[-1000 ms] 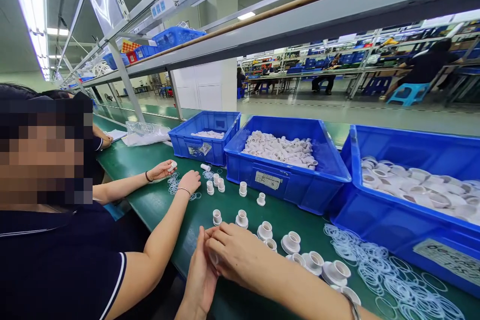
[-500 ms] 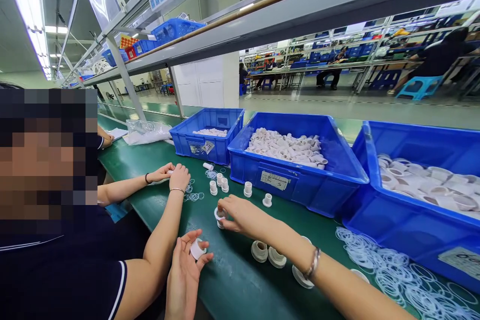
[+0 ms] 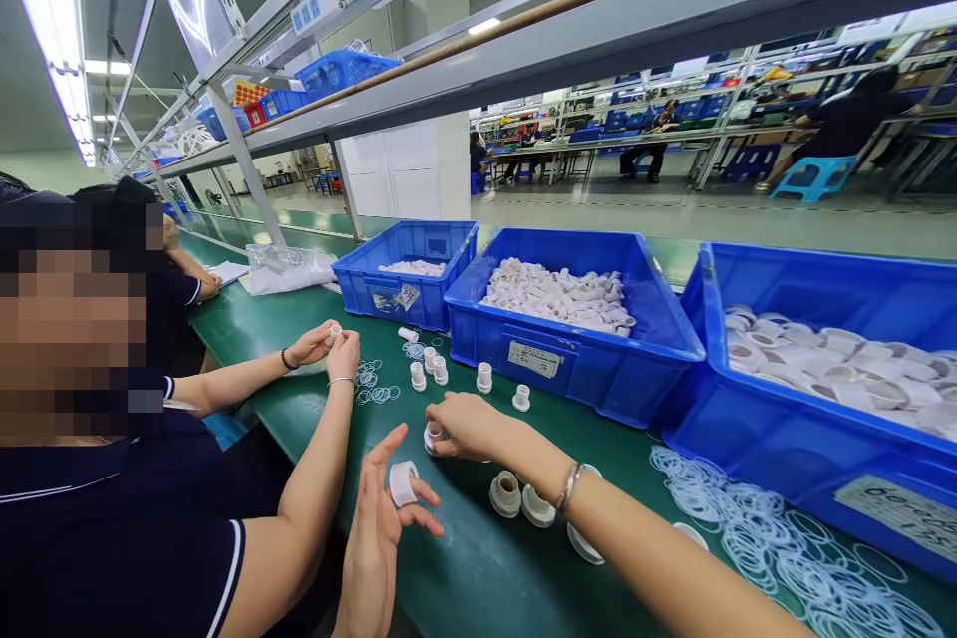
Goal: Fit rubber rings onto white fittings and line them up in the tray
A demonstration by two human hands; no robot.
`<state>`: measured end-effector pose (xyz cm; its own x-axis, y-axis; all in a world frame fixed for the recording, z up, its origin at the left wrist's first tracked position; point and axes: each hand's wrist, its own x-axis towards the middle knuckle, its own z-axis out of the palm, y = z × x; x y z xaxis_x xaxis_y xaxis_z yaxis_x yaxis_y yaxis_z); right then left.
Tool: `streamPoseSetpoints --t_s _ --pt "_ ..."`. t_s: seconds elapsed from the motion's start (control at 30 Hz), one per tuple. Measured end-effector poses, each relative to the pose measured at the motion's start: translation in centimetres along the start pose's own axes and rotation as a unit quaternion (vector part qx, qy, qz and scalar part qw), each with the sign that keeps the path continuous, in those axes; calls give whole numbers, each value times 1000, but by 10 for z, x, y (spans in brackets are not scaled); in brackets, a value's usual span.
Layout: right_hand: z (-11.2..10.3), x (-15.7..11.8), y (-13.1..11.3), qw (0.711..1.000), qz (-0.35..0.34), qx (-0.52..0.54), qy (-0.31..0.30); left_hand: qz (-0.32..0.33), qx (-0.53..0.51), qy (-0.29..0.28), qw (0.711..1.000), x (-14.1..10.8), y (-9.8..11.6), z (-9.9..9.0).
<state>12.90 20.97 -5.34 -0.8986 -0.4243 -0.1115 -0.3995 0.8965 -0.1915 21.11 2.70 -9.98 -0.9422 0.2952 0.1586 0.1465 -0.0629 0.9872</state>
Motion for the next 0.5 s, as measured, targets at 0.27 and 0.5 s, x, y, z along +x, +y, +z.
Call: streamPoseSetpoints --t_s 0.27,0.5 --pt "-33 -48 -20 980 -38 190 35 23 124 -40 991 6 0 -8" --pt "-43 -62 -37 927 -71 367 5 124 210 -58 968 15 12 10"
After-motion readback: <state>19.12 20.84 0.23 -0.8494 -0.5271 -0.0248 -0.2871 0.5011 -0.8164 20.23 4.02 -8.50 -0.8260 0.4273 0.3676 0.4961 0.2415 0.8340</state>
